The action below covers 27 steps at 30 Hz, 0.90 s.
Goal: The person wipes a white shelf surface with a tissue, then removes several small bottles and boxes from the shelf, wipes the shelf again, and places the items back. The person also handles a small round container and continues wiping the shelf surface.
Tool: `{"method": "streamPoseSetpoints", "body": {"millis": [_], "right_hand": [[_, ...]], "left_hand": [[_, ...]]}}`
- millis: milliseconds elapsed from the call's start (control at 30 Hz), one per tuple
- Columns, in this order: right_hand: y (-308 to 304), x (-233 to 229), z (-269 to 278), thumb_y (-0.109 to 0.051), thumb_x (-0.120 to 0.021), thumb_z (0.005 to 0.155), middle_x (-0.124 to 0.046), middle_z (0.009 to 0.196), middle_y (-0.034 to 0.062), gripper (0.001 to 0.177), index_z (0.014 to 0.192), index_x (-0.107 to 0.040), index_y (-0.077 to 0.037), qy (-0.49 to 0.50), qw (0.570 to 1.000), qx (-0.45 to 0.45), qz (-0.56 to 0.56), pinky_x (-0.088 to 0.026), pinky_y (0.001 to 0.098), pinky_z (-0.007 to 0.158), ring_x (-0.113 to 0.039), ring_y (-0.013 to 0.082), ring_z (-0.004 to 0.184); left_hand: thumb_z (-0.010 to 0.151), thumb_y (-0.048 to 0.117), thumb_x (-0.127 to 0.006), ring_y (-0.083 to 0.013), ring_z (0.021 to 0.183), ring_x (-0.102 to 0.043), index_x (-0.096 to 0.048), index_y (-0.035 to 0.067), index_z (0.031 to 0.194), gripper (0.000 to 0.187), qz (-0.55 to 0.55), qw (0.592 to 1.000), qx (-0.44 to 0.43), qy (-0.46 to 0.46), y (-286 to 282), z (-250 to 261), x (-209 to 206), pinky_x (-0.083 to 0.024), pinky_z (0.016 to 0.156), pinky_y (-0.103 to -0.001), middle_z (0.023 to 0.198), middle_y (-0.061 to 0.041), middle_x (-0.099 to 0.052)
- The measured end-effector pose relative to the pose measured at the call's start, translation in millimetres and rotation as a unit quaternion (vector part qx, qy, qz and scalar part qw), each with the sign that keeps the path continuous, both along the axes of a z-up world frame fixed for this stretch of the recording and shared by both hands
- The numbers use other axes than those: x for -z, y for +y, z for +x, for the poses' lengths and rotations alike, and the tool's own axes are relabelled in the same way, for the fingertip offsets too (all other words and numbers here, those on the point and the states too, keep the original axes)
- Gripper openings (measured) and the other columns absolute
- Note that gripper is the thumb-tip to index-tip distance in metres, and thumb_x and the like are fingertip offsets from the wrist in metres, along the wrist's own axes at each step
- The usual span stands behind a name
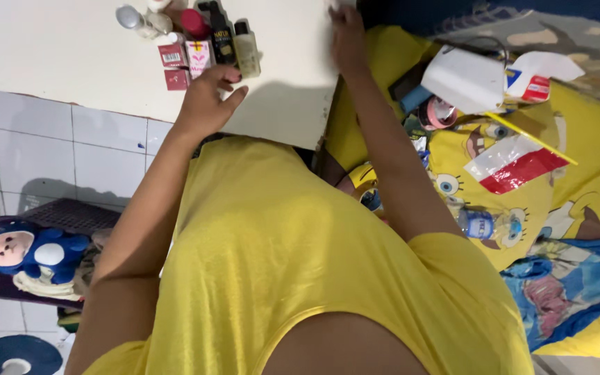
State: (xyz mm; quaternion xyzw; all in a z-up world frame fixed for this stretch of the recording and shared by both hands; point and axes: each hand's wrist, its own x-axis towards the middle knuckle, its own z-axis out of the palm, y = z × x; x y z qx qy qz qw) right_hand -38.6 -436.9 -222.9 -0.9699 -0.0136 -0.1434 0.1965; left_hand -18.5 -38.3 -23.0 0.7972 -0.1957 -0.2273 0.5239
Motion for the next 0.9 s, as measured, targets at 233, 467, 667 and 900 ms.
{"method": "streamPoseSetpoints", "body": {"millis": [233, 467, 667, 900], "right_hand": [[86, -48, -88, -0.007, -0.058, 0.110, -0.061, 0.111, 0.0139, 0.009, 0.103, -0.059, -0.002, 0.019, 0.987, -0.105, 0.117, -0.055, 0.0377, 0.092, -0.061, 0.0249, 0.104], [126, -118, -189, -0.024, -0.058, 0.100, -0.066, 0.107, 0.0180, 0.028, 0.117, -0.067, -0.003, 0.456, 0.845, -0.102, 0.259, -0.051, 0.0427, 0.088, -0.061, 0.0345, 0.102], [102, -140, -106, -0.006, -0.059, 0.103, -0.064, 0.122, 0.0186, 0.022, 0.121, -0.070, 0.000, 0.237, 0.951, -0.152, 0.126, -0.052, 0.0423, 0.097, -0.061, 0.0345, 0.113], [142, -113, -35, -0.001, -0.061, 0.101, -0.061, 0.107, 0.0108, 0.035, 0.136, -0.059, -0.001, 0.168, 0.889, -0.114, 0.410, -0.052, 0.0297, 0.095, -0.062, 0.0177, 0.101]], "left_hand": [[0.099, 0.014, -0.077, -0.0192, 0.094, -0.072, -0.064, -0.002, 0.122, 0.031, -0.043, 0.999, -0.010, -0.001, -10, 11, -6, -0.059, 0.082, -0.031, 0.109, -0.012, -0.072], [0.099, 0.012, -0.075, -0.0163, 0.088, -0.072, -0.066, -0.002, 0.120, 0.027, -0.067, 0.995, -0.069, 0.007, 10, 12, -9, -0.058, 0.077, -0.030, 0.109, -0.010, -0.073], [0.103, 0.006, -0.063, -0.0148, 0.088, -0.071, -0.069, 0.000, 0.120, 0.019, -0.080, 0.981, -0.177, -0.012, 51, 21, -13, -0.058, 0.077, -0.029, 0.105, -0.007, -0.076], [0.098, 0.009, -0.070, -0.0181, 0.093, -0.073, -0.069, -0.001, 0.115, 0.020, -0.043, 0.968, -0.248, -0.007, 79, 20, 7, -0.060, 0.071, -0.030, 0.111, -0.012, -0.073]]}}
